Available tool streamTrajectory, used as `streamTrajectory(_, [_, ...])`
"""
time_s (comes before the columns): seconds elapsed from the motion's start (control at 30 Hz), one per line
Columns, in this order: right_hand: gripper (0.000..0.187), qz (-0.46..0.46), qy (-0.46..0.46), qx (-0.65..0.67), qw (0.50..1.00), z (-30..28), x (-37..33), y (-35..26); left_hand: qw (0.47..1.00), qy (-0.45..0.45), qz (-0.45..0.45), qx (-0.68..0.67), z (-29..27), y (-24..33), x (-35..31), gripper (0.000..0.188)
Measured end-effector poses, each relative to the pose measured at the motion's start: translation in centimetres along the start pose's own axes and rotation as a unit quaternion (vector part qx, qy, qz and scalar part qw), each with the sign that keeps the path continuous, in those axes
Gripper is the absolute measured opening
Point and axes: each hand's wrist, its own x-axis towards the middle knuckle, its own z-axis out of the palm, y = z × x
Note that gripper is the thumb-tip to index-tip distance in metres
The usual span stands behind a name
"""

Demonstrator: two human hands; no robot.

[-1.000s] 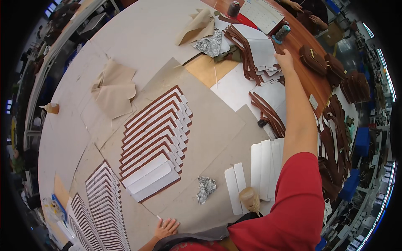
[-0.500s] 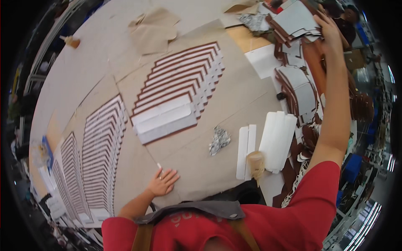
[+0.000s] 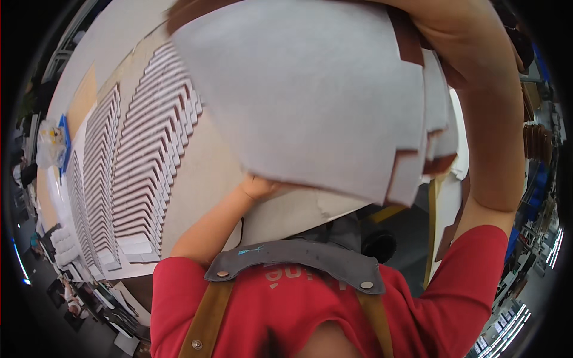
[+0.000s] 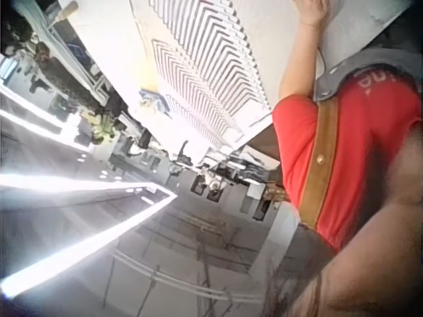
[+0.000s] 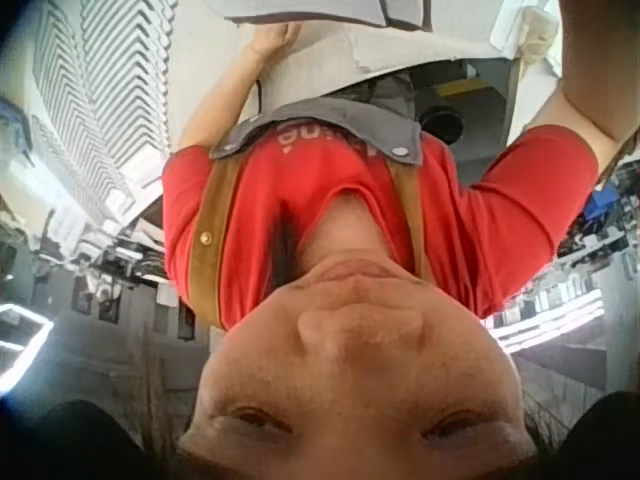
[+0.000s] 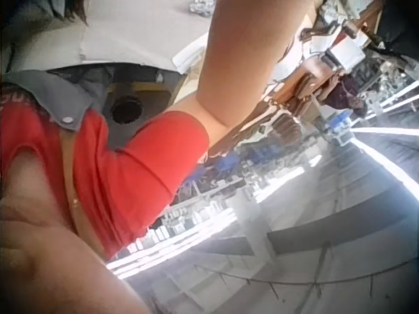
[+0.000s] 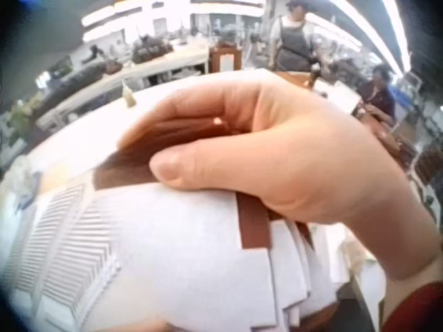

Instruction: The person applies glue to white paper strips and presses them onto brown paper frames. They repeat this process, stacking the completed units on the table. The person handles the paper parts and a glue bottle throughout the clip.

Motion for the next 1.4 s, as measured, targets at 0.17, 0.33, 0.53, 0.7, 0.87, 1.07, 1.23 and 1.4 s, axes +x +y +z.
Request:
streamTrajectory(0.17, [0.028,-0.035,-0.079,0.151,0.985,9.7,-7.1,0.1,0.925,0.079,-0.236,-0.286,-6.8,2.1,-8.9,0.048])
streamTrajectory(0.33, [0.026,0.104,-0.215,0.135,0.962,16.5,-12.8,8.6,0.562,0.209,-0.411,-0.687,-9.4,2.0,-20.3,0.048])
streamTrajectory(0.53, [0.019,0.154,-0.18,0.009,0.971,20.9,-16.6,16.0,0.71,0.18,-0.485,-0.478,-9.9,4.5,-23.2,0.052])
streamTrajectory(0.7, [0.017,0.13,-0.169,-0.04,0.976,22.0,-17.8,12.3,0.754,0.231,-0.428,-0.441,-10.6,3.4,-25.0,0.062])
streamTrajectory(0.87, [0.016,0.1,-0.151,-0.013,0.983,24.6,-17.6,14.8,0.76,0.218,-0.465,-0.399,-12.5,1.9,-27.6,0.067])
streamTrajectory(1.07, [0.015,0.08,-0.101,-0.148,0.98,24.4,-17.6,15.2,0.788,0.153,-0.463,-0.375,-13.9,2.2,-28.8,0.068])
streamTrajectory(1.23, [0.023,-0.213,-0.028,-0.259,0.942,26.7,-20.0,14.0,0.846,0.1,-0.512,-0.112,-16.0,2.3,-27.5,0.059])
streamTrajectory(1.4, [0.051,-0.304,-0.121,-0.232,0.916,31.3,-23.0,12.6,0.965,-0.034,-0.245,0.088,-11.6,6.0,-20.6,0.058])
